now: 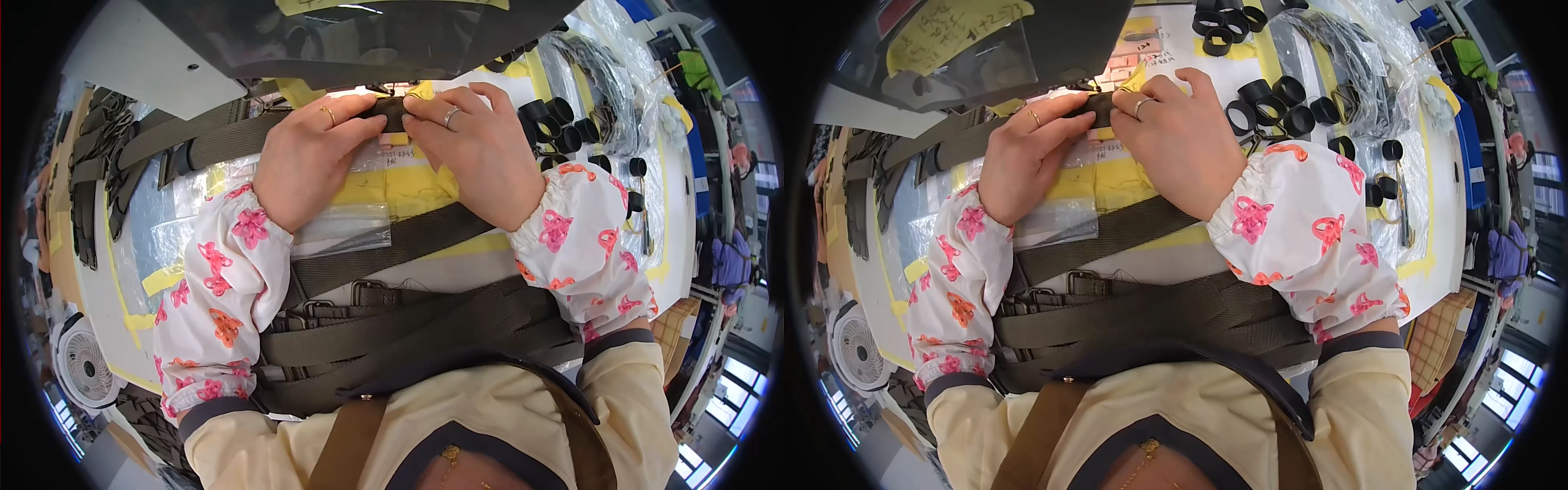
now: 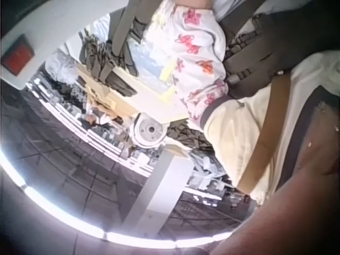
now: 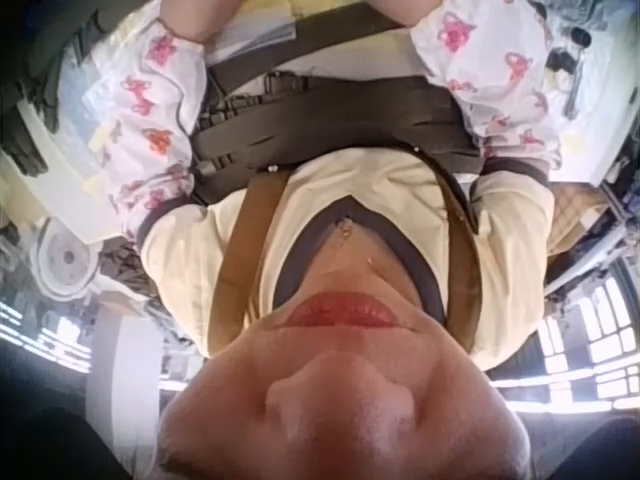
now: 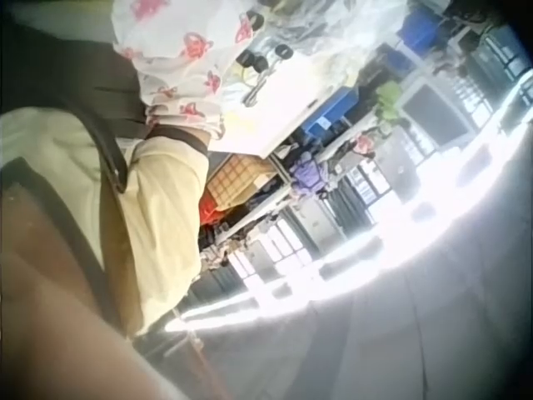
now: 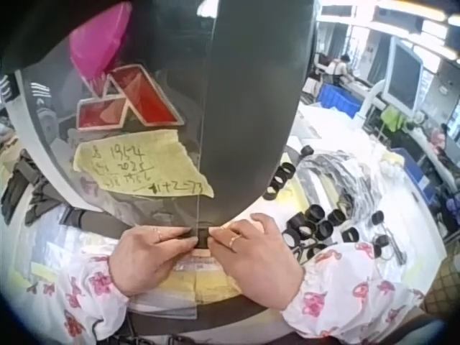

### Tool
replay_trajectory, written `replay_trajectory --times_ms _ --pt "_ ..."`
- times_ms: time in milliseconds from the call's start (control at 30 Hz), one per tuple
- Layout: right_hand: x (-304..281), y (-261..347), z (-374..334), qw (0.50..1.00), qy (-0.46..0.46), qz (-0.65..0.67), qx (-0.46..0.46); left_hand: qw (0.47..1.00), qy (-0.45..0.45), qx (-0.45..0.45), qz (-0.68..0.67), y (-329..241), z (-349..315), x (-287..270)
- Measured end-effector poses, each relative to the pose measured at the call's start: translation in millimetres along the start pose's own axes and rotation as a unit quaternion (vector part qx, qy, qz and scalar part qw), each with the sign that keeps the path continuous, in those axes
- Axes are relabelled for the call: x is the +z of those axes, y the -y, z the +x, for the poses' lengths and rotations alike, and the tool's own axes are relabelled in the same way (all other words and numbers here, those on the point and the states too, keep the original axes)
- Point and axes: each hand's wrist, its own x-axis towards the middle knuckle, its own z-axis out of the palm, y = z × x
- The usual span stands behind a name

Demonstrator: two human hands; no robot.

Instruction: Assembling green nylon straps by sewing on plastic buckles and loops using an industrial sewing machine.

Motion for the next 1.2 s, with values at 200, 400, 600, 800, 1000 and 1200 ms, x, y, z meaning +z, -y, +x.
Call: replay_trajectory --times_ms 200,400,600,800,1000,1200 --pt "-2.3 0.5 0.2 1.0 0.011 -0.015 -0.009 0.998 -0.002 0.047 0.039 3.7 1.5 -3.8" --pt "0.1 0.4 -0.9 1.0 0.016 -0.015 0.0 0.999 0.013 0.033 0.026 4.3 0.6 -3.7" --pt "-2.8 -0.7 -0.8 1.0 0.015 -0.015 -0.004 1.0 0.01 0.013 0.013 4.7 0.0 -3.4" --pt "-0.7 -1.6 -0.7 0.999 0.027 -0.017 -0.002 1.0 0.022 0.004 0.007 4.0 0.5 -3.7" --pt "0.3 -6.0 1.1 0.999 0.031 -0.031 -0.007 1.0 0.02 0.013 0.002 9.7 0.4 -3.5" --pt "4.4 -16.1 9.8 0.995 0.073 -0.073 0.001 1.0 0.023 -0.006 -0.011 26.8 3.0 3.3"
